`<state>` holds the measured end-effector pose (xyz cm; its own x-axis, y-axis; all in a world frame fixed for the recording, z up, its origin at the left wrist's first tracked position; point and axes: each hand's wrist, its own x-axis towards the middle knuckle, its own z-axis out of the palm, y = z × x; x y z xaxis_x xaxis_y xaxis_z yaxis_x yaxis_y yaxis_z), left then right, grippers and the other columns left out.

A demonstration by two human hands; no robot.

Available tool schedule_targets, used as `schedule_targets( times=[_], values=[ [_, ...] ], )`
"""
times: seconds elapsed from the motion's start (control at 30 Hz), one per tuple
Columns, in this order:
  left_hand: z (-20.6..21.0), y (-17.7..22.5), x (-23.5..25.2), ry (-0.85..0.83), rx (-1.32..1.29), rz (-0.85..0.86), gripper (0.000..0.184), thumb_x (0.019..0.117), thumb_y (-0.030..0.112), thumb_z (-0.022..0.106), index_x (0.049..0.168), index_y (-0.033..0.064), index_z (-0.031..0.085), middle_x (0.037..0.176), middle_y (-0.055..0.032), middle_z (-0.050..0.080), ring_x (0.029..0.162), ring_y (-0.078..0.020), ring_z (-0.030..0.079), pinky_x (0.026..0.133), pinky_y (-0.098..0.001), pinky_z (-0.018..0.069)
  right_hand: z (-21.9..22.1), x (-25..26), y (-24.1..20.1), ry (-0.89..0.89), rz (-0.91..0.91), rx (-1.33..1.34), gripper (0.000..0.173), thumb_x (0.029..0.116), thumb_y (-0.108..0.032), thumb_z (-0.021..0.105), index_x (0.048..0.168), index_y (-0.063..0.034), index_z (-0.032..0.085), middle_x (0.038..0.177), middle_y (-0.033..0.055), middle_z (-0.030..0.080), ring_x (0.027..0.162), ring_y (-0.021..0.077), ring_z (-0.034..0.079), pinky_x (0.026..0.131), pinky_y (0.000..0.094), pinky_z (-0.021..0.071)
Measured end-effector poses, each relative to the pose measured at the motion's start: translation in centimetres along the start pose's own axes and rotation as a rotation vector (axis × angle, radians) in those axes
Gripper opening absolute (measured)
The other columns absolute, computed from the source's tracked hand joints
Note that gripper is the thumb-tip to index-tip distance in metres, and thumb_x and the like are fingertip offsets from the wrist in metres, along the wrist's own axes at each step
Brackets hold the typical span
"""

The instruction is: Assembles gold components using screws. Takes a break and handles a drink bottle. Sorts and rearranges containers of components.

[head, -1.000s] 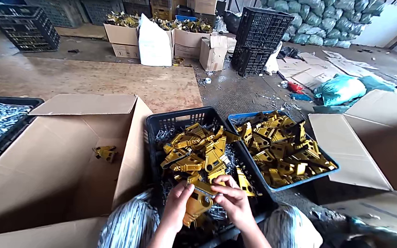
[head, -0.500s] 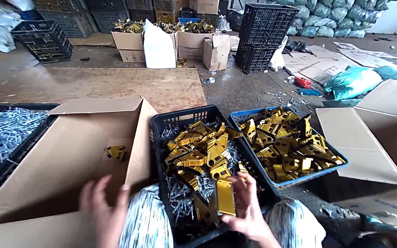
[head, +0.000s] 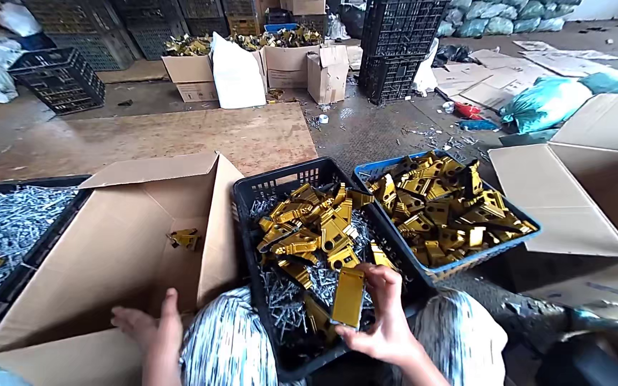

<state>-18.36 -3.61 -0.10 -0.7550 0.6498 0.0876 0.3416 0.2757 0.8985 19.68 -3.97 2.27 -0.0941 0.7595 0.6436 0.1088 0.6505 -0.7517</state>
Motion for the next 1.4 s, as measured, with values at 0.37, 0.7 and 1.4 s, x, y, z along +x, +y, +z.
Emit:
schedule_targets(
  times=[0.37, 0.7, 1.4],
  values=[
    [6.3, 9.3, -16.3, -1.160, -0.328, 0.362, 0.083, 0.0811, 0.011, 0.078, 0.153, 0.0017, 0.038, 0.123, -0.0081, 0.071, 0.103, -0.0149, 0.073, 0.086, -0.0345, 0.0642, 0.6, -1.9, -1.8, -0.274, -0.071, -0.304, 0.078, 0.0776, -0.051, 0.083, 0.134, -0.0090, 0.049, 0.124, 0.0122, 0.065, 0.116, 0.0230, 0.063, 0.097, 0.0418, 0.0536],
    [4.5, -0.2, -21.2, -1.330, -0.355, 0.161, 0.050, 0.0843, 0.009, 0.079, 0.131, 0.0007, 0.062, 0.102, -0.0061, 0.075, 0.085, -0.0115, 0.073, 0.078, -0.0331, 0.0628, 0.0, -10.6, -2.6, -0.393, 0.423, -0.099, 0.008, 0.0894, -0.011, 0.072, 0.092, -0.0061, 0.078, 0.089, 0.0038, 0.075, 0.092, 0.0164, 0.069, 0.088, 0.0349, 0.0551],
    [8.0, -1.0, -24.4, -0.624, -0.788, 0.349, 0.049, 0.1118, 0.030, 0.022, 0.124, -0.0025, 0.056, 0.109, -0.0042, 0.064, 0.104, -0.0079, 0.062, 0.097, -0.0273, 0.0510, 4.9, -10.5, -3.0, -0.286, -0.096, -0.664, 0.018, 0.0962, -0.016, 0.057, 0.091, -0.0198, 0.073, 0.095, -0.0034, 0.074, 0.090, 0.0180, 0.062, 0.079, 0.0359, 0.0451]
  ],
)
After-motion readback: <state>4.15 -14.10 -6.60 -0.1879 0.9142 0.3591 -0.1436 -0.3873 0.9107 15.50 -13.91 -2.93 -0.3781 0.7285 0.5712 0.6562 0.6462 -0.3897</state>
